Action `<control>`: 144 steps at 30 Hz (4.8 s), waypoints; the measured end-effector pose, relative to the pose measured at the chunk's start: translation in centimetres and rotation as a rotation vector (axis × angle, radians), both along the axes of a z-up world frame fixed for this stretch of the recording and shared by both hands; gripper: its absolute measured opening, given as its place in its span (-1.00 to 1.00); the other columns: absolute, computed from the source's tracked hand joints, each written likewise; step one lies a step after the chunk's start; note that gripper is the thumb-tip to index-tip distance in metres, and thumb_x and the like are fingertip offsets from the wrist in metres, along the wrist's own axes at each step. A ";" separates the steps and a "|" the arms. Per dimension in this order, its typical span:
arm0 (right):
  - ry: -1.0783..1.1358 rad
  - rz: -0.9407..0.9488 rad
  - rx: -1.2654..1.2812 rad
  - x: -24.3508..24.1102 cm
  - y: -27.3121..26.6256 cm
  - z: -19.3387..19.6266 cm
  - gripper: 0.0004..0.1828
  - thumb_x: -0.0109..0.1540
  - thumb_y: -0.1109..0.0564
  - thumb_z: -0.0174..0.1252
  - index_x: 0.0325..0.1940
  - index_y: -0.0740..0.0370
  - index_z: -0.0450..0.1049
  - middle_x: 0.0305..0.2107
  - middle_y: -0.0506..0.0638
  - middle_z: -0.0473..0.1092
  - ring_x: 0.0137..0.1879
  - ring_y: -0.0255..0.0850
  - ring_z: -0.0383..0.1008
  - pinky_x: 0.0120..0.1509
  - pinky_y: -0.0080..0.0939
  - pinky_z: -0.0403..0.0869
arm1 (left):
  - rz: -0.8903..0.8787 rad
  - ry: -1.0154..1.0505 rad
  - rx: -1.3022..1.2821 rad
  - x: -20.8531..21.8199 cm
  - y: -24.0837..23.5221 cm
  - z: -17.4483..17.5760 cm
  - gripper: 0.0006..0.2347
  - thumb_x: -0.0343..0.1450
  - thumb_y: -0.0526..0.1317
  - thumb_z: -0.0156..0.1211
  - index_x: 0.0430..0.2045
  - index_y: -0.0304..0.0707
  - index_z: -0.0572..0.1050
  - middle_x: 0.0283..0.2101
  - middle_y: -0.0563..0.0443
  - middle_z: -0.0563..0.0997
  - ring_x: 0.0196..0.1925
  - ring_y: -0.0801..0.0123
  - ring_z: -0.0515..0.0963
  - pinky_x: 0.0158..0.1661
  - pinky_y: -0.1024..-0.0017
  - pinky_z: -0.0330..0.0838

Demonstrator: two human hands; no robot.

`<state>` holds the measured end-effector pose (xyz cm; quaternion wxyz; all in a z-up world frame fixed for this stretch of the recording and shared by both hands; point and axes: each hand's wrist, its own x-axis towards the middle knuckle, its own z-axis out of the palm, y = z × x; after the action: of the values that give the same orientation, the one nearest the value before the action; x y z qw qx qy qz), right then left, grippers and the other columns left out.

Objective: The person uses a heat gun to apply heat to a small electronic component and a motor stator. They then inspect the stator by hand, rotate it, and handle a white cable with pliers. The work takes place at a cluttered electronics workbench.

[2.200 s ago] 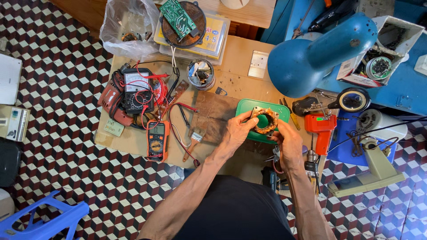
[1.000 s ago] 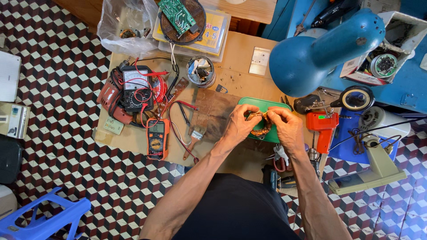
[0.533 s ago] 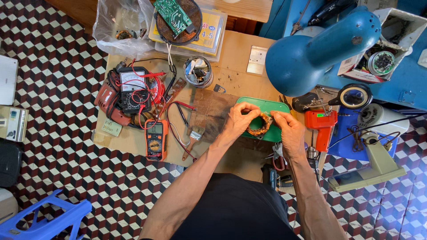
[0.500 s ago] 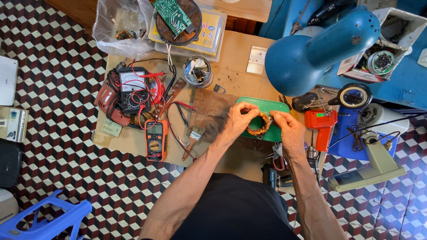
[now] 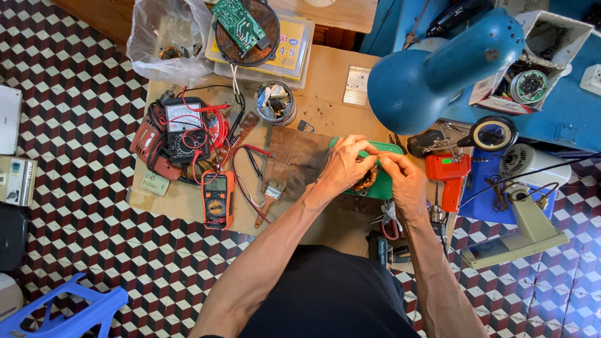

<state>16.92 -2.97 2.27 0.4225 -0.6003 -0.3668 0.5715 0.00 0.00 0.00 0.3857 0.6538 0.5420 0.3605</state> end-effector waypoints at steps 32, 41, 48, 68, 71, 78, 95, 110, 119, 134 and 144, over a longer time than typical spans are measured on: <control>-0.154 0.020 -0.041 0.5 1.3 0.6 -0.72 0.30 0.04 0.25 -0.03 0.29 0.62 -0.26 -0.08 0.53 -0.16 -0.41 0.46 -0.09 -0.42 0.43 | -0.045 -0.111 0.086 -0.6 0.4 0.5 -0.78 0.35 -0.23 0.29 -0.17 -0.30 0.62 0.12 -0.29 0.55 0.17 -0.08 0.54 0.17 0.16 0.41; -0.076 -0.016 -0.050 0.2 1.1 1.0 -0.71 0.29 0.04 0.24 -0.05 0.31 0.62 -0.23 -0.05 0.56 -0.16 -0.40 0.50 -0.08 -0.42 0.47 | -0.060 -0.082 -0.083 -0.3 0.3 -0.4 -0.84 0.34 -0.18 0.32 -0.39 -0.31 0.66 -0.02 -0.22 0.65 0.08 0.05 0.59 0.14 0.18 0.42; -0.193 -0.004 -0.037 0.3 0.8 1.4 -0.73 0.31 0.06 0.23 -0.06 0.32 0.62 -0.25 -0.04 0.54 -0.19 -0.40 0.47 -0.09 -0.40 0.45 | -0.025 -0.207 -0.183 -0.1 0.4 -0.3 -0.81 0.35 -0.16 0.27 -0.36 -0.33 0.64 -0.05 -0.21 0.63 0.03 0.09 0.63 -0.02 0.27 0.54; -0.091 -0.076 -0.090 0.2 0.6 1.0 -0.74 0.30 0.07 0.24 -0.08 0.32 0.63 -0.24 -0.01 0.56 -0.14 -0.36 0.50 -0.02 -0.40 0.46 | -0.061 -0.152 -0.186 -2.0 -0.6 0.8 -0.79 0.37 -0.14 0.26 -0.32 -0.30 0.67 0.09 -0.32 0.58 0.22 0.02 0.53 0.17 0.23 0.39; 0.072 -0.103 -0.106 0.6 0.5 0.1 -0.75 0.29 0.10 0.24 -0.08 0.35 0.61 -0.21 0.01 0.56 -0.10 -0.32 0.51 0.05 -0.37 0.47 | -0.079 -0.169 -0.163 -1.5 -0.6 0.7 -0.77 0.35 -0.13 0.26 -0.27 -0.28 0.66 0.09 -0.33 0.58 0.22 0.00 0.51 0.18 0.22 0.35; 0.269 -0.196 -0.146 1.2 0.0 -1.6 -0.80 0.29 0.16 0.25 -0.10 0.37 0.60 -0.21 0.04 0.56 -0.11 -0.29 0.47 0.10 -0.30 0.45 | -0.019 -0.137 -0.107 0.1 -0.7 -0.3 -0.80 0.38 -0.13 0.25 -0.35 -0.26 0.69 0.00 -0.32 0.64 0.21 0.01 0.56 0.19 0.20 0.39; -0.332 0.267 0.179 0.6 0.2 4.0 -0.73 0.31 0.22 0.16 0.09 0.27 0.56 -0.11 -0.01 0.52 0.00 -0.27 0.50 0.08 -0.33 0.45 | -0.015 -0.169 -0.145 0.6 0.0 -0.6 -0.78 0.32 -0.12 0.32 -0.39 -0.34 0.66 0.02 -0.29 0.61 0.07 0.04 0.61 0.01 0.28 0.53; -0.678 0.319 0.381 0.8 0.4 3.8 -0.84 0.30 0.19 0.23 -0.07 0.29 0.56 -0.25 0.09 0.54 -0.14 -0.17 0.56 -0.02 -0.22 0.50 | -0.152 -0.095 -0.110 -1.1 -0.5 -0.4 -0.84 0.35 -0.22 0.22 -0.30 -0.27 0.64 -0.01 -0.23 0.63 0.15 0.00 0.53 0.19 0.18 0.38; -0.624 0.222 0.186 0.2 0.4 3.8 -0.81 0.32 0.12 0.21 -0.06 0.27 0.56 -0.33 0.03 0.54 -0.22 -0.29 0.53 -0.12 -0.28 0.47 | -0.020 0.041 0.072 -3.7 -2.7 0.8 -0.70 0.33 -0.27 0.26 -0.06 -0.25 0.48 0.20 -0.26 0.48 0.29 -0.07 0.44 0.28 0.11 0.31; -0.338 0.127 0.026 0.3 0.7 2.4 -0.80 0.33 0.14 0.16 -0.07 0.33 0.54 -0.35 -0.03 0.54 -0.21 -0.39 0.50 -0.12 -0.39 0.44 | -0.032 -0.065 -0.018 -2.7 -1.1 -0.5 -0.79 0.31 -0.24 0.41 -0.26 -0.29 0.61 0.10 -0.30 0.56 0.22 -0.03 0.53 0.19 0.18 0.43; -0.286 0.106 0.005 1.1 0.7 0.6 -0.82 0.33 0.17 0.17 -0.07 0.35 0.55 -0.33 0.01 0.54 -0.19 -0.34 0.51 -0.05 -0.37 0.48 | 0.033 -0.148 -0.102 -3.3 -0.3 0.6 -0.86 0.38 -0.23 0.32 -0.30 -0.30 0.63 0.00 -0.28 0.63 0.04 0.09 0.66 0.04 0.29 0.49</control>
<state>18.06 -2.24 2.89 0.3366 -0.6542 -0.4558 0.5010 -3.28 -0.31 0.57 0.4513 0.5959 0.5405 0.3861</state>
